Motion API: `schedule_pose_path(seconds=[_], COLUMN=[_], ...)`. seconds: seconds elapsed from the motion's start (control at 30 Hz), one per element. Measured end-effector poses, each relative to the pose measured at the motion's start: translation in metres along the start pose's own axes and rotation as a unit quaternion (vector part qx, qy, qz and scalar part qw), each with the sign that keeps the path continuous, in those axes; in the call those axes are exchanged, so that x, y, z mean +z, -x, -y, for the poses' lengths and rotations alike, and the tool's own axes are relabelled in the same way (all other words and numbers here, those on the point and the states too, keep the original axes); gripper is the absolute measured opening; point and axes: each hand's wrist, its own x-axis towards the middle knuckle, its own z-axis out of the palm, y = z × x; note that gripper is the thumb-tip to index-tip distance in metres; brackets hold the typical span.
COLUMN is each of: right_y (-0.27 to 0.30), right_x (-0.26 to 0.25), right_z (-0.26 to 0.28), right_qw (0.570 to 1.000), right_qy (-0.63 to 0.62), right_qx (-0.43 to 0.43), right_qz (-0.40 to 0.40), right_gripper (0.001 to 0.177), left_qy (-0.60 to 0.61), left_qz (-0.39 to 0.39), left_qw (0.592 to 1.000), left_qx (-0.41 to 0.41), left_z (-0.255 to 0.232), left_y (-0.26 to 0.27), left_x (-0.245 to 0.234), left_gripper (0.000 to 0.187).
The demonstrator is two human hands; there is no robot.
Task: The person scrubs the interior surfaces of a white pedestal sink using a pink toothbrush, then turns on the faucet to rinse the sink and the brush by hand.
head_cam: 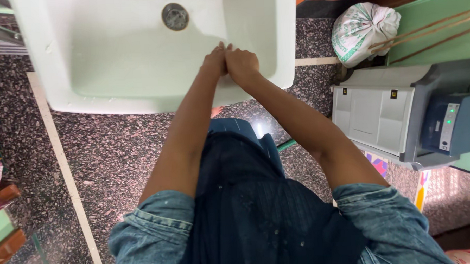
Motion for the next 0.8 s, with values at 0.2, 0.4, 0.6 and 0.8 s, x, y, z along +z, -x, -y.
schedule_pose_path(seconds=[0.2,0.4,0.6,0.8], right_y=[0.022,0.003,-0.002,0.006], right_x=[-0.007,0.012,0.017,0.008], right_z=[0.039,0.013,-0.021,-0.020], right_qw=[0.995,0.998,0.998,0.995], right_qy=[-0.097,0.004,-0.014,-0.098], right_qx=[-0.031,0.015,0.027,-0.014], right_qz=[0.014,-0.058,-0.062,0.033], right_gripper=[0.021,0.018,0.023,0.044], left_qy=[-0.003,0.099,0.090,0.045], left_qz=[-0.006,-0.067,-0.135,-0.123], left_qw=[0.998,0.983,0.977,0.987], left_qx=[-0.067,-0.142,-0.137,-0.097], left_z=[0.035,0.041,-0.001,-0.001], left_y=[0.054,0.101,0.169,0.176], left_x=[-0.022,-0.043,-0.061,-0.068], left_gripper=[0.029,0.037,0.030,0.035])
